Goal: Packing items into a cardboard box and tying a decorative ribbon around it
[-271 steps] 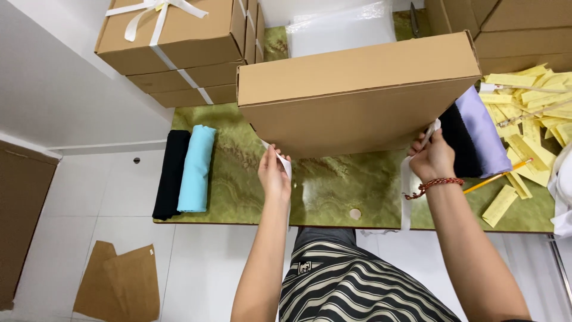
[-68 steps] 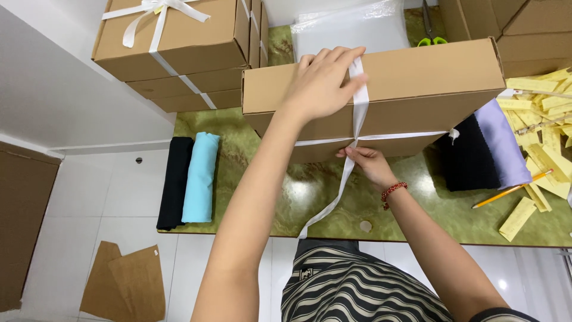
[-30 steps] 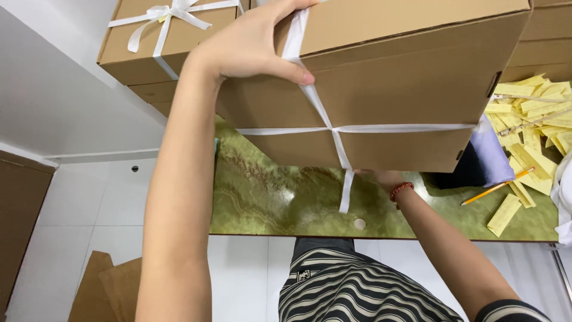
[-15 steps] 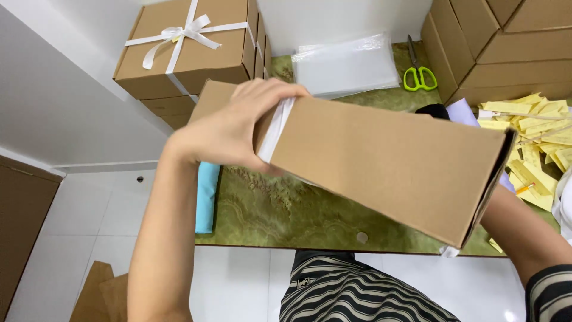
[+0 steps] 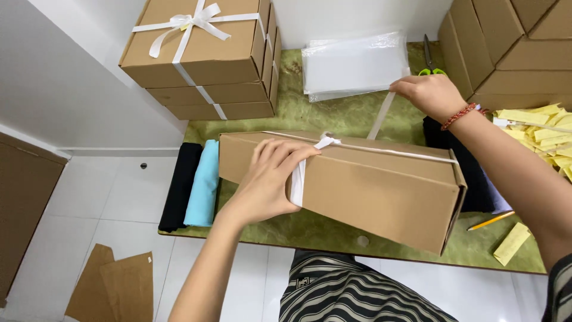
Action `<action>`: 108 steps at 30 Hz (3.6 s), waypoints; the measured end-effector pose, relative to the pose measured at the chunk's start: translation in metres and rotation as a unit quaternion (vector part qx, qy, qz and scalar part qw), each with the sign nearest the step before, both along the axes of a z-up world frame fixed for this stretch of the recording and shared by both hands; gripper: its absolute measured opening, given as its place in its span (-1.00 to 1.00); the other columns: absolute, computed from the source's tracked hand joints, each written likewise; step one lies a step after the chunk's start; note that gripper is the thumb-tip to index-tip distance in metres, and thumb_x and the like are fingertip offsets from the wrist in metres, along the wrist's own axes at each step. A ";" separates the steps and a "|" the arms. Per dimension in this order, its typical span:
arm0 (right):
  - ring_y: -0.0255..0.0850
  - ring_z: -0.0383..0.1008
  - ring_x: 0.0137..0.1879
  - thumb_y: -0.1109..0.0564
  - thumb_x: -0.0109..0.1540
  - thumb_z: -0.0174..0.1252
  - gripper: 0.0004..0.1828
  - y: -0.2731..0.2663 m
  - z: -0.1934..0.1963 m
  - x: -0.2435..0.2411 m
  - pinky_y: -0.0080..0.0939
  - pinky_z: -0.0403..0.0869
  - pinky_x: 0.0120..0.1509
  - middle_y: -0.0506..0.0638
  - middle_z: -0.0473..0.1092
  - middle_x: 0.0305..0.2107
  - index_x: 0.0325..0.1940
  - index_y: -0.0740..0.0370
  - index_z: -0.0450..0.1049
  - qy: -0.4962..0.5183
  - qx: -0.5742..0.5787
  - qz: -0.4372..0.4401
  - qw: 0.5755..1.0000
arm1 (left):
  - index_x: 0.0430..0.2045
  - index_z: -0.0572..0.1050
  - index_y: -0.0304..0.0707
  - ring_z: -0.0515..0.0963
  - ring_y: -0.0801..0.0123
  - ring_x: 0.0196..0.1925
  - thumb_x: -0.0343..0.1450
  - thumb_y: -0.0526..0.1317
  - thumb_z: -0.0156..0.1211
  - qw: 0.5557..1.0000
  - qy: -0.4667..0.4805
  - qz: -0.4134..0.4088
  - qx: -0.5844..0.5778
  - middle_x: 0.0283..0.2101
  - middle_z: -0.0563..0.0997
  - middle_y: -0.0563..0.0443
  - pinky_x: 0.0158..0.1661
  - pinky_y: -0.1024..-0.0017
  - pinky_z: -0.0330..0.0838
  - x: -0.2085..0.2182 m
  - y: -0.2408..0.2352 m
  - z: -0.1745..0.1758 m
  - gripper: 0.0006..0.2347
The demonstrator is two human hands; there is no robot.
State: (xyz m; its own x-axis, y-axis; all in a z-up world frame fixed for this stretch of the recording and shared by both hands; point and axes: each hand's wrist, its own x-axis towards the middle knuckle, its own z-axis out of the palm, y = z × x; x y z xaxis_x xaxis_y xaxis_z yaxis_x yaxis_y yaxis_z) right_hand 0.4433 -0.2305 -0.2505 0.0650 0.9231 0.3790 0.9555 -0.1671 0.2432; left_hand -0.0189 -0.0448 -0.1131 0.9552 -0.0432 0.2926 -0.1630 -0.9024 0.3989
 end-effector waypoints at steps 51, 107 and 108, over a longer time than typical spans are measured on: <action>0.06 0.53 0.30 0.39 0.36 0.18 -0.78 -0.040 -0.131 -0.206 0.04 0.54 0.32 0.03 0.49 0.19 -0.01 0.14 0.53 0.400 0.190 -0.071 0.894 | 0.23 0.42 -0.01 0.37 0.06 0.24 0.36 -0.12 0.46 0.954 -0.037 0.283 -0.087 0.24 0.35 0.02 0.07 0.07 0.31 0.085 -0.124 -0.248 -0.48; -0.07 0.23 0.52 -0.10 0.32 0.29 -0.54 0.047 -0.136 -0.121 0.48 -0.24 0.65 -0.33 0.31 0.42 0.30 -0.57 0.51 0.379 0.041 -0.251 0.890 | -0.22 0.75 -0.13 0.69 0.15 0.08 0.31 -0.08 0.56 0.748 0.028 0.344 -0.566 -0.03 0.74 -0.06 0.01 0.29 0.58 0.226 -0.041 -0.305 -0.75; -0.07 0.23 0.52 -0.10 0.32 0.29 -0.54 0.052 -0.137 -0.122 0.48 -0.24 0.65 -0.33 0.31 0.42 0.30 -0.57 0.51 0.380 0.040 -0.249 0.890 | -0.22 0.75 -0.13 0.69 0.15 0.08 0.31 -0.08 0.56 0.747 0.027 0.346 -0.566 -0.03 0.74 -0.06 0.01 0.29 0.58 0.224 -0.041 -0.299 -0.75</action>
State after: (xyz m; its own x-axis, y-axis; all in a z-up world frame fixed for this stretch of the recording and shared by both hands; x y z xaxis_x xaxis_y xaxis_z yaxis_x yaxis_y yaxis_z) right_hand 0.3214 -0.1786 -0.3873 0.7241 0.6800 0.1148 0.6419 -0.6037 -0.4727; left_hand 0.2055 -0.0860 -0.4124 0.6452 0.7135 -0.2733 0.2307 0.1590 0.9599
